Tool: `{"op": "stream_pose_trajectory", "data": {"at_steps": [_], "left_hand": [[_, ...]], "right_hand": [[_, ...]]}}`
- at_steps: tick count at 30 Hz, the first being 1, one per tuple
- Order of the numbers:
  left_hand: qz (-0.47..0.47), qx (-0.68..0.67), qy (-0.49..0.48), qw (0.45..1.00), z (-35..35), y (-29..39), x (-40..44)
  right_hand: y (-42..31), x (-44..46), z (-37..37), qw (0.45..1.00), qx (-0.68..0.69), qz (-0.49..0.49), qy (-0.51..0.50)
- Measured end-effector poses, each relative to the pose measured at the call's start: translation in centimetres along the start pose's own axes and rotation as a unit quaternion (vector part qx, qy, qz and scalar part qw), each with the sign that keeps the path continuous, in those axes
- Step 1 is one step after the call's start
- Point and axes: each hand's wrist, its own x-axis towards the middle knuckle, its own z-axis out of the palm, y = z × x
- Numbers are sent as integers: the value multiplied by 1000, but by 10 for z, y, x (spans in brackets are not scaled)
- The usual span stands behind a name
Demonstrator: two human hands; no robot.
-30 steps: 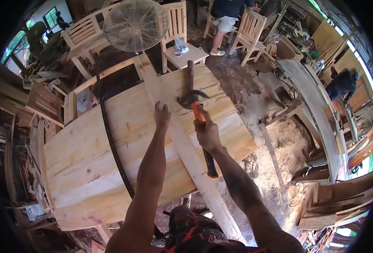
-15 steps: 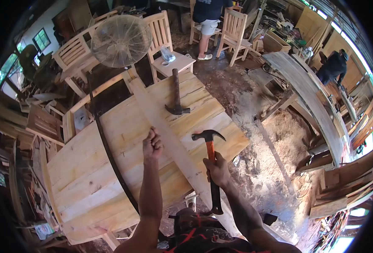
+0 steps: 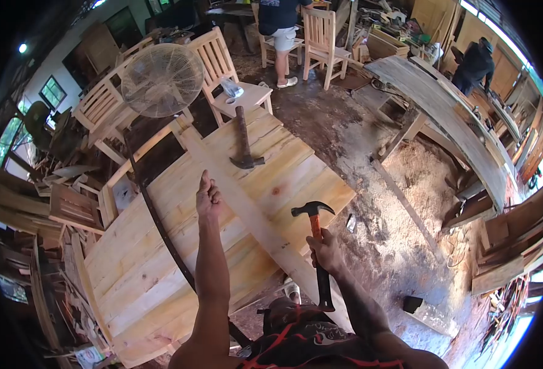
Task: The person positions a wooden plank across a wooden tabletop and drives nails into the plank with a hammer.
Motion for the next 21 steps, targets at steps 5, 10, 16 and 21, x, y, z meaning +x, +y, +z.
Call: {"op": "stream_pose_trajectory", "data": {"at_steps": [5, 10, 16, 21], "left_hand": [[-7, 85, 76, 993, -9, -1, 19], [0, 146, 21, 989, 1, 3, 12], [12, 233, 8, 972, 13, 10, 9], [34, 302, 24, 952, 14, 8, 20]], "right_hand": [[15, 3, -6, 1000, -16, 20, 14], [14, 2, -4, 999, -14, 22, 25], [22, 9, -5, 1000, -1, 19, 21], [22, 13, -2, 999, -3, 23, 25]]}}
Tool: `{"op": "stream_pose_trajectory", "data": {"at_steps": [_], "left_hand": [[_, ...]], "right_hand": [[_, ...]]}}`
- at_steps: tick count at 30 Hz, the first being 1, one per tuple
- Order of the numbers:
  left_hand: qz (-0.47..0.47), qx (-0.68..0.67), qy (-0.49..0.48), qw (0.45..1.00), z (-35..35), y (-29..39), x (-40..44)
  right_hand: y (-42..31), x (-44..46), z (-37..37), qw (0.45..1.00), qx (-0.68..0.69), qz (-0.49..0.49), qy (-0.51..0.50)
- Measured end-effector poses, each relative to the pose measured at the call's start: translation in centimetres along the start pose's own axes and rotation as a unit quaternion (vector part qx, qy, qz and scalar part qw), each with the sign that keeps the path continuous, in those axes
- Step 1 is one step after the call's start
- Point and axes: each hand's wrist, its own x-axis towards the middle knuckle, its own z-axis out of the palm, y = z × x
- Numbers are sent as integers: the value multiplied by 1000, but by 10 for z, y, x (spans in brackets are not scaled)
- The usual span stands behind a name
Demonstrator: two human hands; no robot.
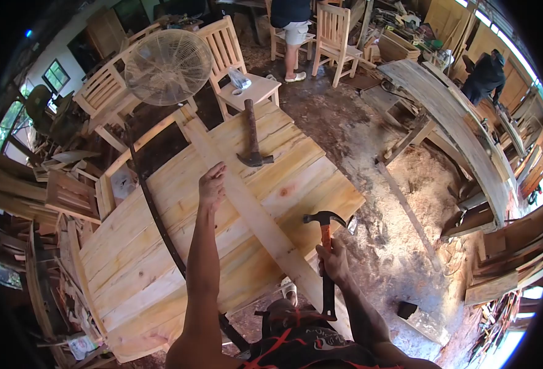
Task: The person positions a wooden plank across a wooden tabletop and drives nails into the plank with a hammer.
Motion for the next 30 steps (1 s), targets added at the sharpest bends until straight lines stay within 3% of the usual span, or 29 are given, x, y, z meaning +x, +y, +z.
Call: {"op": "stream_pose_trajectory", "data": {"at_steps": [2, 4, 5, 7, 8, 10, 13, 14, 17, 20, 22, 24, 30], "left_hand": [[7, 66, 28, 997, 1, -7, 16], [137, 227, 52, 963, -4, -22, 45], [136, 224, 54, 964, -6, -23, 54], [227, 374, 31, 899, -6, -23, 68], [228, 371, 32, 900, -7, -24, 73], [213, 478, -6, 852, -14, -29, 89], [259, 507, 2, 822, -18, -34, 93], [260, 506, 2, 822, -18, -36, 93], [255, 486, -1, 836, -23, -38, 95], [244, 503, -20, 829, -25, -34, 95], [197, 465, -35, 862, -25, -29, 94], [211, 455, -43, 864, -25, -27, 94], [205, 454, -80, 863, -25, -17, 93]], "right_hand": [[-2, 0, 5, 999, -33, -24, 4], [-16, 0, 13, 997, -62, -40, 2], [-23, 2, 18, 994, -88, -59, 0], [-38, 6, 28, 990, -120, -69, -11], [-48, 6, 36, 988, -125, -87, -34], [-66, 12, 51, 982, -117, -129, -78], [-100, 19, 71, 976, -91, -145, -135], [-103, 27, 78, 959, -113, -223, -134], [-128, 36, 96, 951, -165, -214, -148], [-133, 57, 122, 956, -118, -229, -141], [-129, 71, 142, 960, -91, -230, -134], [-124, 83, 160, 961, -18, -241, -134], [-98, 119, 198, 963, -12, -236, -133]]}}
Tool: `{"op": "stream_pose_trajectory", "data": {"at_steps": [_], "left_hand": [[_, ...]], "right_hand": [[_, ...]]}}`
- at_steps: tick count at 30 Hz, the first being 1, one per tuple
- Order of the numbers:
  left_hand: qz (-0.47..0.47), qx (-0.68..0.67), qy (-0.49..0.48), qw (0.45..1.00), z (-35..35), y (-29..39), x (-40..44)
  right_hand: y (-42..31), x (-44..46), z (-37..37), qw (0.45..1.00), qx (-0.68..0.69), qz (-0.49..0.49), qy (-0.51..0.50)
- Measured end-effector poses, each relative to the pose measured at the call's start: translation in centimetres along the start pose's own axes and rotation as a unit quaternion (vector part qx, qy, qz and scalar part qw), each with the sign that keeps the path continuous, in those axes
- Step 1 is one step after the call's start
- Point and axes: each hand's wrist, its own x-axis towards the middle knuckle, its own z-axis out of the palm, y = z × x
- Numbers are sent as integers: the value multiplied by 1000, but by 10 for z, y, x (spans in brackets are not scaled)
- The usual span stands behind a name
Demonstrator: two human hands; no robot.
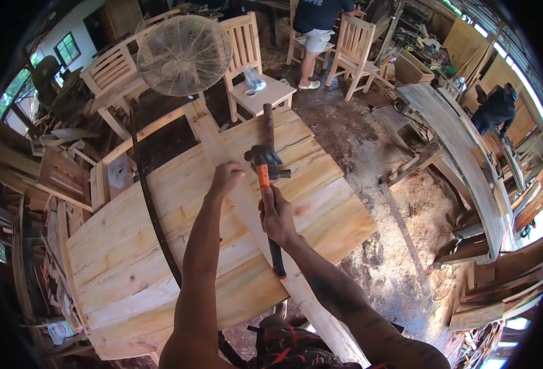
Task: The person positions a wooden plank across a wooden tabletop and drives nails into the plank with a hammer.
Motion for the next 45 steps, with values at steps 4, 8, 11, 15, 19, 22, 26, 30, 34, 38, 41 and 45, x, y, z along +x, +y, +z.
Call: {"op": "stream_pose_trajectory", "data": {"at_steps": [4, 8, 11, 15, 19, 22, 26, 30, 34, 38, 41, 45], "left_hand": [[-71, -5, -15, 997, 1, -5, 4], [7, -45, 5, 999, 3, -9, 4], [-4, -42, 4, 999, -2, 0, 2], [-85, 4, -34, 996, 3, -6, 4], [-146, -267, -28, 952, -8, -17, 4], [-123, -241, -5, 963, -1, -27, 6], [-130, -207, 64, 967, 5, -42, 11], [-139, -66, 62, 986, -5, -15, 30], [-85, -113, 76, 987, 12, -42, 18], [-85, -125, 117, 982, 7, -42, 8], [-81, -97, 100, 987, 8, -50, 34], [-172, -206, 91, 959, 8, -44, 19]], "right_hand": [[34, 29, 9, 994, -90, 59, -27], [32, 33, 13, 998, -58, 20, 11], [18, 15, 20, 994, -68, -69, 59], [50, 38, 10, 986, -164, -9, 21], [3, 14, 5, 998, -63, 26, 18], [-34, -9, 7, 995, 28, -76, 50], [3, -1, 15, 995, -79, -25, 48], [47, 34, 13, 975, -210, -74, 18], [-9, -6, 24, 994, -74, -62, 54], [56, 31, 29, 993, -110, -35, 39], [56, 63, 14, 982, -189, 7, 27], [23, -14, -10, 997, -5, 39, 73]]}}
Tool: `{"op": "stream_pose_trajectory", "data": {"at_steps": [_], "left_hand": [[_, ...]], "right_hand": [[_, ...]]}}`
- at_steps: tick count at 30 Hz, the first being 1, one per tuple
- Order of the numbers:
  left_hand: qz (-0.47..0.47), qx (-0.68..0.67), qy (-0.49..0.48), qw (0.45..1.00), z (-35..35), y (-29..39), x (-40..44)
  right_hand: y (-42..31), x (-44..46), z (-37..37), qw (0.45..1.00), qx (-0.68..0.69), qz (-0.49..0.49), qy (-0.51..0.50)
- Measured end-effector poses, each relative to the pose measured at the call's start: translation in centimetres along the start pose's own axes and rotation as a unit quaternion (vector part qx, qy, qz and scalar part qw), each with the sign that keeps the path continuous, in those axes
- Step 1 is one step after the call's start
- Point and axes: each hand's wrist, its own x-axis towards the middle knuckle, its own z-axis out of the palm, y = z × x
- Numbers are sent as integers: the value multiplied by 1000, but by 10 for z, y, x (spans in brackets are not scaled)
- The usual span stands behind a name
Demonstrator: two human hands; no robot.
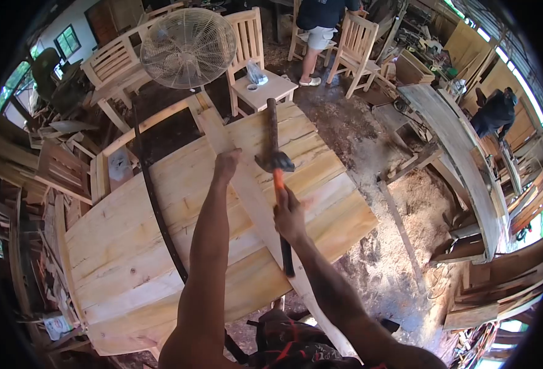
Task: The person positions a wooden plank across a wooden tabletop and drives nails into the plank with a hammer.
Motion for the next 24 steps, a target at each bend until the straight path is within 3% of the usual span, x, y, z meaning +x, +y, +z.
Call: {"op": "stream_pose_trajectory", "data": {"at_steps": [4, 6, 8, 10, 11, 12, 14, 16, 19, 21, 22, 24], "left_hand": [[22, -64, -46, 997, 2, -2, -1], [136, 166, -6, 977, 2, 2, -1], [151, 4, 40, 988, 6, -44, 26], [113, -129, 157, 973, 12, -35, 2], [54, -309, 200, 928, 20, 2, -37], [-14, -474, 237, 848, 25, 37, -86], [-44, -483, 74, 871, -2, 1, -138], [-184, -498, 200, 824, 30, 39, -229], [-190, -456, 180, 851, 59, -2, -331], [-249, -296, 257, 886, 88, -6, -390], [-248, -293, 255, 888, 100, 1, -409], [-157, -109, 232, 954, 127, 15, -438]], "right_hand": [[-9, -119, -80, 988, 37, 152, 12], [-12, -176, -131, 978, 4, 207, 29], [-11, -234, -186, 963, -57, 259, 55], [-17, -290, -233, 955, -67, 273, 93], [-13, -318, -258, 957, -53, 262, 113], [-9, -345, -279, 958, -39, 254, 130], [-13, -392, -308, 938, -38, 273, 208], [-27, -421, -323, 924, 29, 250, 286], [-34, -458, -356, 911, 64, 231, 334], [-36, -483, -381, 912, 66, 230, 334], [-37, -493, -393, 913, 66, 219, 336], [-37, -518, -421, 917, 69, 215, 330]]}}
